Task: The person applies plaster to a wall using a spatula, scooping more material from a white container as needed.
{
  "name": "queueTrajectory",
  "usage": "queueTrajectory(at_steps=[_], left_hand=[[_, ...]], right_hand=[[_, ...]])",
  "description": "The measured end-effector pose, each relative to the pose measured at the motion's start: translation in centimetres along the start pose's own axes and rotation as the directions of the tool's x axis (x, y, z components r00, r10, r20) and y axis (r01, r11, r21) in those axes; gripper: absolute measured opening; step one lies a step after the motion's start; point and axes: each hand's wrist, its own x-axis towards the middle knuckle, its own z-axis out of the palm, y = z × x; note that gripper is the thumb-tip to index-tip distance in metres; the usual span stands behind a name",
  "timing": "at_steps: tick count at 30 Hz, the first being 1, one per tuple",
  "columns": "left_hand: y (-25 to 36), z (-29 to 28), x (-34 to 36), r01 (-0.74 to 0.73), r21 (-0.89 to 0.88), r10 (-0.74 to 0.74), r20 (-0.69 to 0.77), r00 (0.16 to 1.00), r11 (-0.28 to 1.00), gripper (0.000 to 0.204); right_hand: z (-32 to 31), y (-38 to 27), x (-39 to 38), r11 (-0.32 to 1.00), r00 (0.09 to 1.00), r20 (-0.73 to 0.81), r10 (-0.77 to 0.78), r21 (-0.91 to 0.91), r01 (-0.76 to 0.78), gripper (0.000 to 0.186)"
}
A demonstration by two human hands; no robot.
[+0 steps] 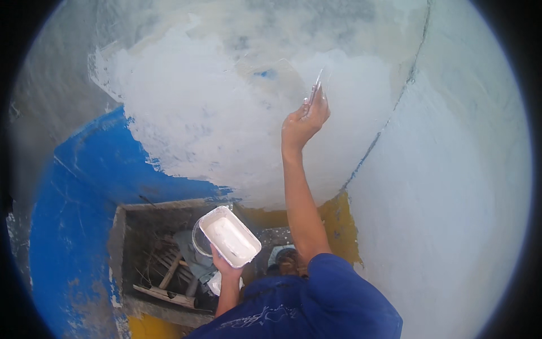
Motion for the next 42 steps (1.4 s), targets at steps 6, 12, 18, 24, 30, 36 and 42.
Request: queueTrajectory(at_steps=[6,12,18,24,30,36,42], left_hand=[[0.5,-0.3,0.0,-0.054,0.019,0.054,0.006,0.999,0.998,0.069],[1.5,-1.1,-0.4,-0.12,-0.016,0.12,0.006,0.993,0.993,0.069],[1.6,-1.5,-0.1,-0.093,0.001,0.093,0.047,0.995,0.996,0.071],[1.6,-1.1,0.0,-0.089,0.001,0.089,0.009,0.996,0.996,0.071],[1.6,-0.5,0.1,-0.055,-0.018,0.055,0.02,0.998,0.998,0.071],[1.5,-0.9,0.1,-0.063,-0.027,0.063,-0.018,0.998,0.998,0.07],[1.9,-1.1,0.0,-0.118,-0.01,0.117,-0.028,0.993,0.993,0.069]], right_hand=[[5.2,-9.2,-7.0,0.966,0.946,0.243,-0.214,0.197,0.168,0.068],[3.0,-6.7,-5.9,0.932,0.933,0.211,-0.291,0.281,0.227,0.074],[5.3,-0.5,-9.1,0.925,0.84,0.407,-0.359,0.032,0.379,0.074],[-1.0,-2.3,-6.8,0.961,0.957,0.175,-0.23,0.196,0.195,0.048],[0.9,0.1,-1.2,0.994,0.993,-0.04,0.107,0.039,-0.106,0.048],[5.3,-9.5,-8.2,0.966,0.904,0.375,-0.205,0.225,0.126,0.073],[4.1,-8.3,-7.6,0.954,0.939,0.208,-0.273,0.187,0.236,0.08]])
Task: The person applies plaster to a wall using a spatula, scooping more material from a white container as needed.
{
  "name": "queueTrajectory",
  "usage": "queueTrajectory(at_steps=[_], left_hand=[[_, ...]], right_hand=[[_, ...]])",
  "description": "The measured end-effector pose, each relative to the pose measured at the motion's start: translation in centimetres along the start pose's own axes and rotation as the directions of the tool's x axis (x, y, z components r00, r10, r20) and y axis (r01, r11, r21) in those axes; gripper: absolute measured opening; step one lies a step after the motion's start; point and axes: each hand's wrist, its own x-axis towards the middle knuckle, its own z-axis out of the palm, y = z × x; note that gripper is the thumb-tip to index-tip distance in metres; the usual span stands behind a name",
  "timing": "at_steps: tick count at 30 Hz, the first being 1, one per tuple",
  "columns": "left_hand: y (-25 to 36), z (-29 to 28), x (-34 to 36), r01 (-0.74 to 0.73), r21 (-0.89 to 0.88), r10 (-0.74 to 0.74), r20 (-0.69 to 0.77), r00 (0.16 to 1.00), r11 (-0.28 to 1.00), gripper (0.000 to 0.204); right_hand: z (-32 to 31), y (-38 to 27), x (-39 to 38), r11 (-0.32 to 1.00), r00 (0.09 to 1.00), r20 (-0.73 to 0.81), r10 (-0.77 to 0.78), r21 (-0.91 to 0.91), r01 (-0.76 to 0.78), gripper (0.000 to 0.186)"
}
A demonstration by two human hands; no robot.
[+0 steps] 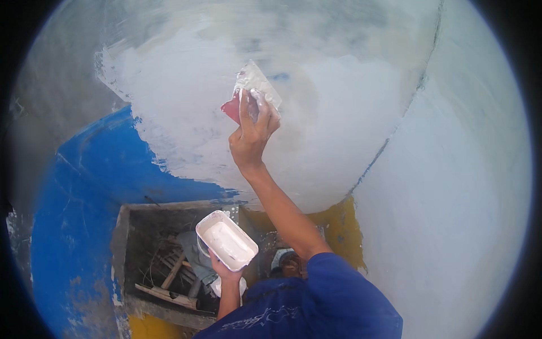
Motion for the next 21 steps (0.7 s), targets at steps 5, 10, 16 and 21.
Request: queueTrajectory(at_steps=[5,10,16,21], left_hand=[[0.0,-0.2,0.0,0.009,0.009,-0.009,0.055,0.998,1.0,0.071],[0.2,-0.2,0.3,0.01,0.026,-0.012,0.08,0.997,1.0,0.071],[0.1,0.2,0.3,0.025,0.029,-0.026,0.061,0.998,0.999,0.07],[-0.3,0.4,0.1,0.06,0.016,-0.061,0.07,0.996,0.998,0.07]], right_hand=[[1.1,7.6,-0.8,0.956,1.0,-0.014,0.02,-0.292,-0.023,0.077],[-2.8,4.1,-4.8,0.999,0.95,0.309,-0.043,0.036,0.034,0.065],[-9.1,7.7,1.8,0.944,0.928,-0.176,0.328,0.014,-0.331,0.046],[-3.1,6.7,1.7,0.961,0.969,-0.115,0.218,-0.148,-0.233,0.07]])
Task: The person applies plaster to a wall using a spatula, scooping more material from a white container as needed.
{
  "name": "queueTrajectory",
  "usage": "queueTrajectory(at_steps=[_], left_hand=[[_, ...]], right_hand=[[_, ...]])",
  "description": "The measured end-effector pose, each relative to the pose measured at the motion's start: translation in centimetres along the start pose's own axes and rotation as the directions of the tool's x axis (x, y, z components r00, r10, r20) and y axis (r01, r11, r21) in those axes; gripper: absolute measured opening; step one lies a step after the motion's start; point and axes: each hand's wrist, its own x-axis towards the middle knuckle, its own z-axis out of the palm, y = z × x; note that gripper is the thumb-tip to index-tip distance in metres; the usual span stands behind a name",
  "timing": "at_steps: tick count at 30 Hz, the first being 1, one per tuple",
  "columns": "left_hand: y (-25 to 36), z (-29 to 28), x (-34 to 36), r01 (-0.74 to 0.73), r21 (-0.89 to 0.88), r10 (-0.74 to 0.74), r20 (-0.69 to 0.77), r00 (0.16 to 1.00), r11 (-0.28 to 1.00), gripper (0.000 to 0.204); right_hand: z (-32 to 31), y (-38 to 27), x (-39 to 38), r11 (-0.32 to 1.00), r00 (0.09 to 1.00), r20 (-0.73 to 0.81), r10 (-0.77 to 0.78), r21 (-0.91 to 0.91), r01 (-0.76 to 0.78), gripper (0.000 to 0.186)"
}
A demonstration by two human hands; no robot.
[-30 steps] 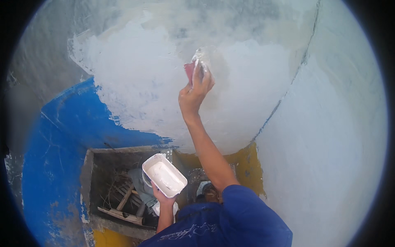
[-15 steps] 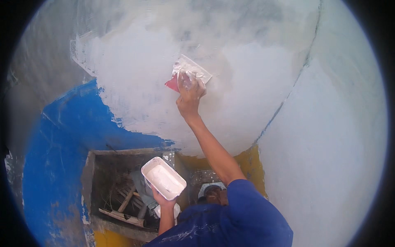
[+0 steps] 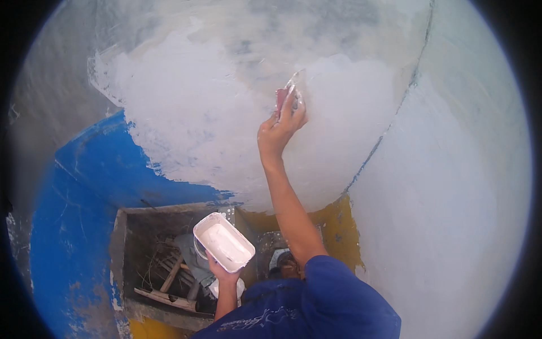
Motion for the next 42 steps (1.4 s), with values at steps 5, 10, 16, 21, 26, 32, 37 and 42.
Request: queueTrajectory(at_steps=[5,10,16,21,26,32,37,42], left_hand=[[-0.1,-0.1,0.0,-0.008,-0.028,0.008,-0.008,1.0,1.0,0.07],[0.5,-1.1,0.2,-0.07,-0.009,0.07,0.007,0.998,0.998,0.071],[0.3,-0.5,-0.1,-0.06,-0.008,0.06,-0.014,0.998,0.998,0.07],[0.0,0.0,0.2,-0.027,-0.037,0.027,-0.009,1.0,0.999,0.069],[-0.3,0.4,0.7,-0.054,0.003,0.054,-0.007,0.999,0.999,0.067],[-1.0,1.4,0.6,-0.016,-0.022,0.016,-0.015,1.0,1.0,0.065],[-1.3,1.8,0.7,-0.051,-0.025,0.051,-0.026,0.998,0.998,0.064],[-0.7,1.4,0.5,-0.036,-0.068,0.035,-0.027,0.999,0.997,0.064]], right_hand=[[3.7,-9.1,-3.8,0.982,0.967,0.216,-0.135,0.159,0.102,0.074],[1.3,-8.1,-2.7,0.921,0.966,0.163,-0.202,0.367,0.13,0.078],[1.1,2.4,-0.8,0.967,0.975,0.083,-0.206,-0.138,0.216,0.08],[-0.6,1.4,-6.9,0.947,0.827,0.463,-0.319,0.117,0.3,0.076],[-5.9,2.7,-1.8,0.983,0.983,0.133,-0.127,0.152,0.106,0.055],[-3.5,4.2,2.5,0.999,0.999,0.024,-0.038,-0.021,0.039,0.061],[-0.2,-2.2,-2.7,0.97,0.927,0.299,-0.224,0.162,0.182,0.073],[0.1,-1.0,-2.6,0.959,0.955,0.099,-0.278,0.079,0.271,0.075]])
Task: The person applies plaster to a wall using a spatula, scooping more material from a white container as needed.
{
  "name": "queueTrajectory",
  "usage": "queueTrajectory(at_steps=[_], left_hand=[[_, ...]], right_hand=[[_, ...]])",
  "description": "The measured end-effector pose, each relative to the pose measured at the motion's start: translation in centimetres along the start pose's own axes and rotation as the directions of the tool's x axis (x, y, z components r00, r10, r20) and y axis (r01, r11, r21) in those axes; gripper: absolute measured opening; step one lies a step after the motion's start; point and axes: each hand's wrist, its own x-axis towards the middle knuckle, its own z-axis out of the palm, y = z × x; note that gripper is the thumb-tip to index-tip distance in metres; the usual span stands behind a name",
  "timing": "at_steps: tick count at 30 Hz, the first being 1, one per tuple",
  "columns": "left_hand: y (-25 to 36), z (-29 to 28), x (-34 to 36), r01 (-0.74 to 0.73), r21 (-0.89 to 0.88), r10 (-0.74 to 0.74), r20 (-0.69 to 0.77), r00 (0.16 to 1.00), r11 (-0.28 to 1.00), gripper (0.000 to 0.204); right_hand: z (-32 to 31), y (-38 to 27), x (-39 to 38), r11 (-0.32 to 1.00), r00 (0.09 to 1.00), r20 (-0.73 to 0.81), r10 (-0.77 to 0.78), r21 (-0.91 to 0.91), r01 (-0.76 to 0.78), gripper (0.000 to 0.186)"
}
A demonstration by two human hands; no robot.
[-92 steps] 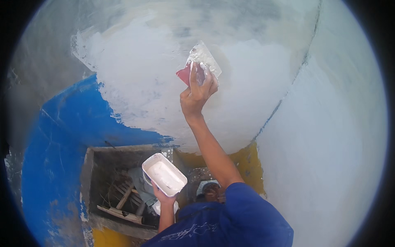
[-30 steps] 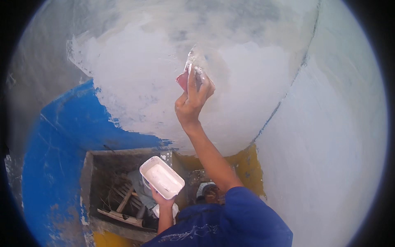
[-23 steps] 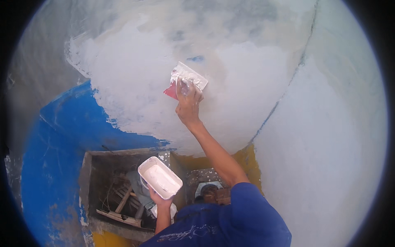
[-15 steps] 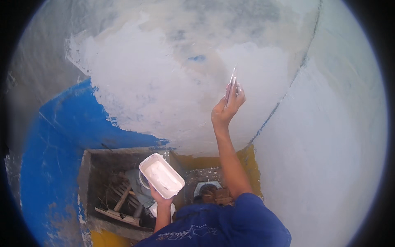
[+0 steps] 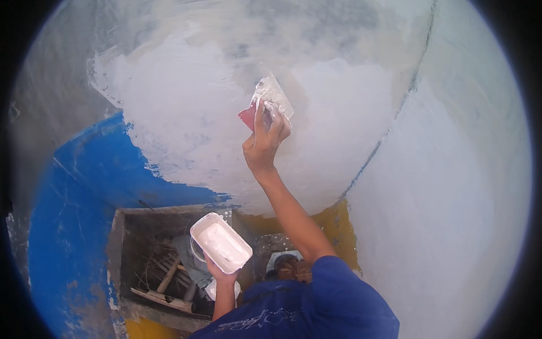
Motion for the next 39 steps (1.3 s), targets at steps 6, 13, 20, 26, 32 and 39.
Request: queueTrajectory(at_steps=[6,13,20,26,32,39], left_hand=[[0.2,-0.3,0.0,-0.018,0.068,0.017,0.009,1.0,0.998,0.068],[0.3,-1.1,0.3,0.026,0.074,-0.031,0.067,0.997,0.997,0.069],[0.0,-0.7,0.0,0.005,0.064,-0.006,0.01,1.0,0.998,0.065],[-0.1,-0.2,-0.2,0.031,-0.001,-0.031,0.016,0.999,1.0,0.067],[0.6,-1.2,-0.1,-0.044,0.027,0.044,-0.007,0.999,0.999,0.068],[1.0,-1.3,-0.1,-0.038,-0.004,0.038,-0.024,0.999,0.999,0.069]], right_hand=[[3.0,2.8,-0.1,0.979,0.988,0.15,0.022,-0.203,0.009,0.079],[-1.7,-0.1,-4.5,0.978,0.947,0.313,-0.064,0.209,-0.003,0.067],[-5.7,6.3,2.0,0.971,0.959,-0.151,0.238,0.039,-0.235,0.055],[-1.1,0.9,-2.9,0.994,0.986,0.164,0.041,0.094,-0.057,0.065],[-1.6,0.8,1.6,0.98,0.987,-0.122,0.11,0.179,-0.087,0.064],[-1.2,0.8,2.2,0.999,0.997,0.052,0.054,-0.008,-0.054,0.07]])
